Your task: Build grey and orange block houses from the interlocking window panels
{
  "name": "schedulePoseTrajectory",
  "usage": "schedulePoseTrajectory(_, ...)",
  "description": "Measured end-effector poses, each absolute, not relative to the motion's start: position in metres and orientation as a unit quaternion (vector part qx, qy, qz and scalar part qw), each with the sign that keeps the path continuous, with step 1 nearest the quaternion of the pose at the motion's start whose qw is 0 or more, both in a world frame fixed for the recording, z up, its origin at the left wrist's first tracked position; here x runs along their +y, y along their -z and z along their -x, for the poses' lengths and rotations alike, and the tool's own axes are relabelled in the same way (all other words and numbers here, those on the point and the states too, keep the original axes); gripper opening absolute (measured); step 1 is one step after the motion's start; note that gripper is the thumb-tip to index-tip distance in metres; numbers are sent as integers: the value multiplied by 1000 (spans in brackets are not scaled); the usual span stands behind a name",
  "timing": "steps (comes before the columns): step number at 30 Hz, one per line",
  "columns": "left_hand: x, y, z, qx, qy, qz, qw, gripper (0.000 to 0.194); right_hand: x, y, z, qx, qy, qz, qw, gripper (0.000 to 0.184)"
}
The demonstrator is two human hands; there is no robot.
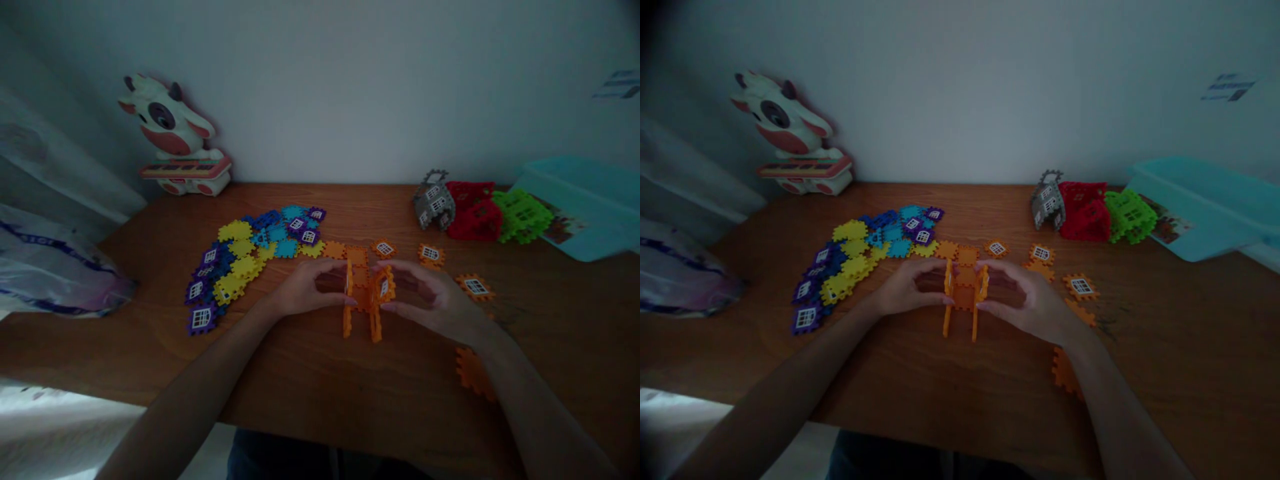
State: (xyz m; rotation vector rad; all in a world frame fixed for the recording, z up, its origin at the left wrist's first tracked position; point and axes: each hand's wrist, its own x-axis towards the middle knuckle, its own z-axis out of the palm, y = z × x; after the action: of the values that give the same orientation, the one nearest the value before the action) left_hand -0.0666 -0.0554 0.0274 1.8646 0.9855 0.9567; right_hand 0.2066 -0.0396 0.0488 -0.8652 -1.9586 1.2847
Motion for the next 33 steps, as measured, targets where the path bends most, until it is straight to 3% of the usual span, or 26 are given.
schedulePoseTrajectory(15,-55,-30,68,383,-366,-767,362,50,-41,-45,-206,-773,-443,335,305,57)
schedulePoseTrajectory(25,-55,-26,66,366,-379,-727,440,56,-38,-39,-208,-785,-438,319,299,59)
schedulePoseTrajectory(33,-55,-27,66,354,-378,-733,440,54,-37,-39,-208,-794,-416,338,287,61)
